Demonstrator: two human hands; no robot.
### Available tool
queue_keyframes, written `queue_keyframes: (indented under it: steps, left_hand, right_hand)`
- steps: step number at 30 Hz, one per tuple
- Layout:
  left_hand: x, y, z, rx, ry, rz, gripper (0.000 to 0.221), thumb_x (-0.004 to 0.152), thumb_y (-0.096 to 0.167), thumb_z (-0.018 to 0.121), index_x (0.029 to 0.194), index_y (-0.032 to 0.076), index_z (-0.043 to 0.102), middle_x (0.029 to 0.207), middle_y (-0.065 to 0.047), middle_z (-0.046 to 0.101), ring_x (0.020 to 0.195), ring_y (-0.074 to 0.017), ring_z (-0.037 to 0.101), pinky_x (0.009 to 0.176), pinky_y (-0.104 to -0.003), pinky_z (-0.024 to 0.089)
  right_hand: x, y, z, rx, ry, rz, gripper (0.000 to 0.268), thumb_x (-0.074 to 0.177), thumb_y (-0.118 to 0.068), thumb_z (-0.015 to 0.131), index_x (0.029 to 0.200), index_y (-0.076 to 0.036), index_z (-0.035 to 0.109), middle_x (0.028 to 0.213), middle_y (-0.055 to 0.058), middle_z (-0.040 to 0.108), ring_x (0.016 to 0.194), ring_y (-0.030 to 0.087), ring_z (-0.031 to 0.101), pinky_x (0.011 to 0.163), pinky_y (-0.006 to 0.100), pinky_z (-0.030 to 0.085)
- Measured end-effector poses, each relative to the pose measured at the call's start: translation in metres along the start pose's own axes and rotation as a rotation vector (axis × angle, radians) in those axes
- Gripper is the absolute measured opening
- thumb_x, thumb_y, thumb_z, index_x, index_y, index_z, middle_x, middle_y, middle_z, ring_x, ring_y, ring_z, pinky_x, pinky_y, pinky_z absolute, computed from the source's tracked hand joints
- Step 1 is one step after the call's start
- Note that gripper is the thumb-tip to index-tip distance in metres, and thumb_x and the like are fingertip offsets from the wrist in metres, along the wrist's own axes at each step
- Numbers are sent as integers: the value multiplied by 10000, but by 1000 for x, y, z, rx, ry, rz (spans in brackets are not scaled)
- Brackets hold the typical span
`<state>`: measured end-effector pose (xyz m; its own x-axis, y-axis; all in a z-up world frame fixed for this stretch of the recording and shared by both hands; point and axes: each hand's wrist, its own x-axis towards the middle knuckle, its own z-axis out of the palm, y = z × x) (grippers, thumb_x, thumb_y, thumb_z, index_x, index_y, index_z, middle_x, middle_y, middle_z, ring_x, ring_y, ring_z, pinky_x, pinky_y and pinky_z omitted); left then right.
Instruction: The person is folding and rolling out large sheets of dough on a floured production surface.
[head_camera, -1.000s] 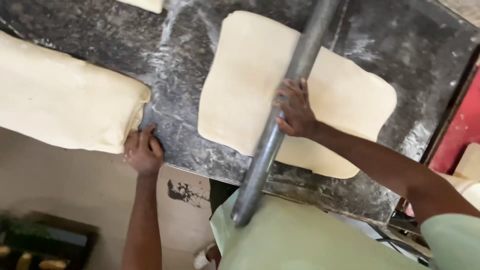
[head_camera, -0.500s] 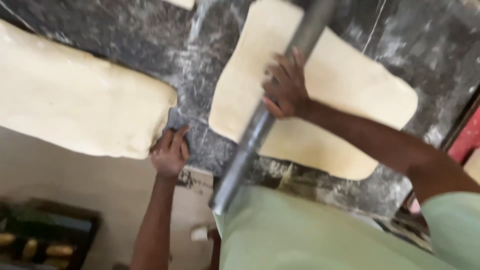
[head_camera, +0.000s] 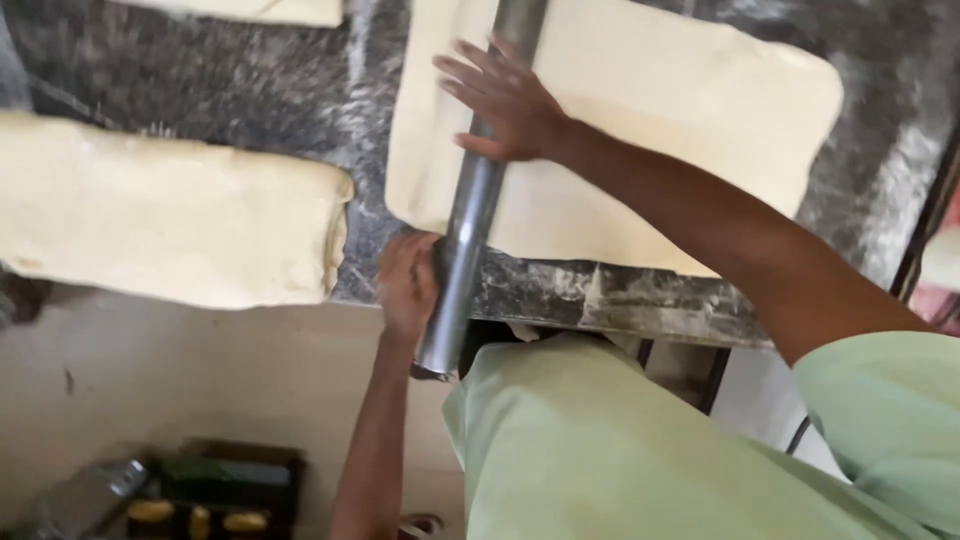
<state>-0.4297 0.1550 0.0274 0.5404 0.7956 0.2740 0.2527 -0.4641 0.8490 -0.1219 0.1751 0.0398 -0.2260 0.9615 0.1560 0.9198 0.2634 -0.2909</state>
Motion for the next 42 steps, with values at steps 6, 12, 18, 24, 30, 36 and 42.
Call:
queue_keyframes:
  steps: [6, 12, 18, 24, 30, 36, 42]
  left_hand:
    - [130, 35, 116, 113, -486, 583, 299, 968, 60, 601, 1253, 62, 692, 1293, -149, 669, 1268, -365, 607, 1070, -508, 443]
    - [176, 107, 274, 323, -1000, 957, 207, 1003, 196, 505, 1088, 125, 679, 1195, -99, 675, 1355, -323, 553, 1246, -569, 92]
    - [153, 102, 293, 353, -1227, 719, 223, 1015, 227, 443, 1062, 161, 651, 1116, -55, 673, 1254, -218, 584, 1366, -474, 142]
    - [150, 71, 300, 194, -960, 955, 210, 1006, 214, 476, 1045, 141, 669, 1119, -112, 645, 1231, -296, 568, 1239, -518, 250]
    - [130, 151, 389, 230, -1181, 910, 216, 986, 207, 510, 1080, 124, 686, 1043, -92, 698, 1083, -277, 646, 1177, -508, 352]
    - [138, 83, 341, 81, -874, 975, 234, 1031, 171, 524, 1209, 105, 661, 1265, -147, 693, 1341, -338, 554, 1277, -578, 194]
    - [114, 171, 476, 281, -1097, 1118, 193, 953, 232, 518, 988, 133, 680, 962, -75, 717, 1070, -281, 663, 1232, -529, 256]
  right_hand:
    - [-183, 14, -34, 61, 51, 274, 676, 1019, -415, 605, 1571, -52, 459, 1641, 138, 403, 1558, 347, 286, 1256, 574, 197]
    - [-489, -25, -47, -84, 359, 873, 579, 963, -295, 701, 1495, -121, 551, 1540, 148, 510, 1502, 377, 392, 1231, 582, 282]
    - [-663, -54, -20, -293, 200, 1403, 617, 1082, -369, 637, 1621, -124, 465, 1663, 237, 324, 1591, 476, 212, 1225, 721, 118]
    - [-661, -53, -14, -186, 301, 1447, 625, 1073, -379, 640, 1643, -206, 449, 1717, 205, 305, 1633, 469, 198, 1291, 716, 98]
    - [-668, -50, -19, -210, 233, 1427, 698, 1006, -436, 704, 1615, -197, 462, 1662, 231, 322, 1551, 499, 238, 1218, 720, 167]
    - [-700, -21, -23, -120, 320, 1438, 663, 1081, -482, 701, 1616, -210, 418, 1629, 289, 319, 1524, 534, 328, 1192, 681, 325]
    - [-695, -12, -27, -193, 253, 1424, 819, 1002, -497, 724, 1687, -188, 398, 1610, 340, 325, 1435, 567, 385, 1123, 675, 385]
